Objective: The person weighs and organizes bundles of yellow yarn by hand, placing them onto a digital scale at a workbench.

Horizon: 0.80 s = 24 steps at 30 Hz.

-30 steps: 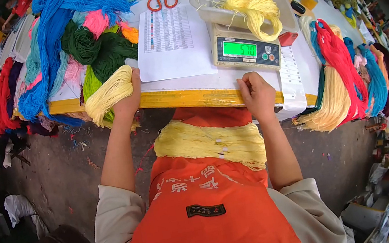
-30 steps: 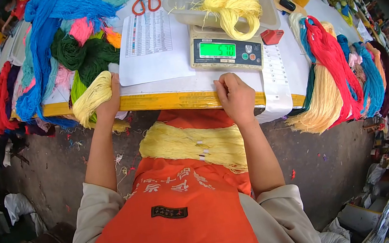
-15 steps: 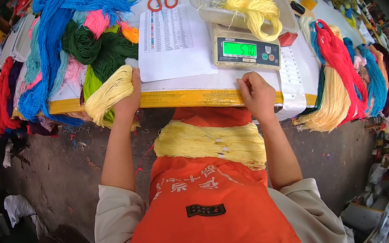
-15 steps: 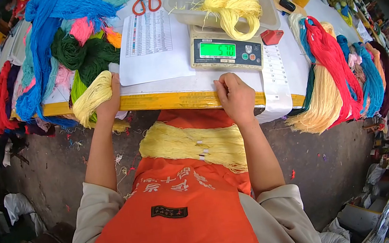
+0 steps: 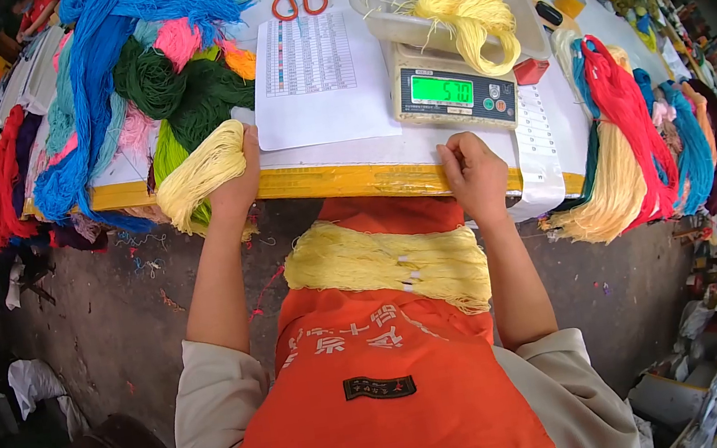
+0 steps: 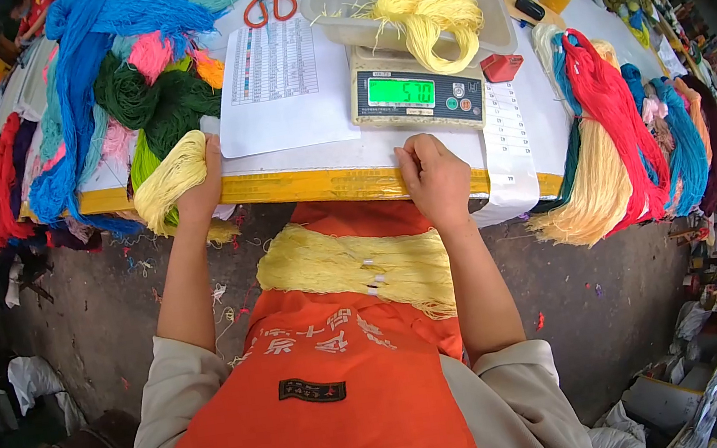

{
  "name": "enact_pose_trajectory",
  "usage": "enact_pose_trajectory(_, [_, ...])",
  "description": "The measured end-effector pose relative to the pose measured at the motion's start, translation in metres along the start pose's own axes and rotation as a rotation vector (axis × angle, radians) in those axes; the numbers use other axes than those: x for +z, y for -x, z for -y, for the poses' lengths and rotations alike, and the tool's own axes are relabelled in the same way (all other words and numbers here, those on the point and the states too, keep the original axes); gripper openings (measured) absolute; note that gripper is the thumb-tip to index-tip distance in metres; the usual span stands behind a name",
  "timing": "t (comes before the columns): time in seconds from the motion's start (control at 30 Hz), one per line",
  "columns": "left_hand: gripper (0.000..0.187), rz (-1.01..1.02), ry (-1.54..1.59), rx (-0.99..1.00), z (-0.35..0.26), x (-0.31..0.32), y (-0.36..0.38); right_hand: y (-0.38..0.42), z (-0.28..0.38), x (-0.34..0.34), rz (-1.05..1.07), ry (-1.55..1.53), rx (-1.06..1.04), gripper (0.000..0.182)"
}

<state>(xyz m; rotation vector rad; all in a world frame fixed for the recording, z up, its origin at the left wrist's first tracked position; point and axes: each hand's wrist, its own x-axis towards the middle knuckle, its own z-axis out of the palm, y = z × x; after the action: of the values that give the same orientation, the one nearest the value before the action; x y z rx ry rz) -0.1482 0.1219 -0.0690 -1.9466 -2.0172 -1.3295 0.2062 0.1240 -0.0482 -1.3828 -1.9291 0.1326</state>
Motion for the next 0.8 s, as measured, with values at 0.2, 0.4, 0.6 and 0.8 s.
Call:
enact_pose_trajectory(0.2, [0.020, -0.001, -0.010, -0.006, 0.0000, 0.0000, 0.0003, 0.0001, -0.0015, 0.0008, -0.003, 0.009, -0.011, 0.016])
enact_pose_trajectory(0.4, [0.021, -0.008, 0.001, 0.001, 0.0010, 0.0009, 0.0005, -0.0001, 0.0003, -0.0008, 0.004, -0.001, 0.001, 0.016])
enact_pose_trajectory(0.6, [0.021, -0.015, -0.021, 0.011, 0.0028, 0.0017, 0.0007, 0.0001, -0.0027, 0.0013, -0.007, 0.007, -0.013, 0.017])
enact_pose_trajectory(0.8, [0.024, -0.002, -0.030, -0.020, 0.0031, 0.0016, 0.0018, 0.0005, -0.0026, 0.0010, -0.009, 0.009, -0.012, 0.016])
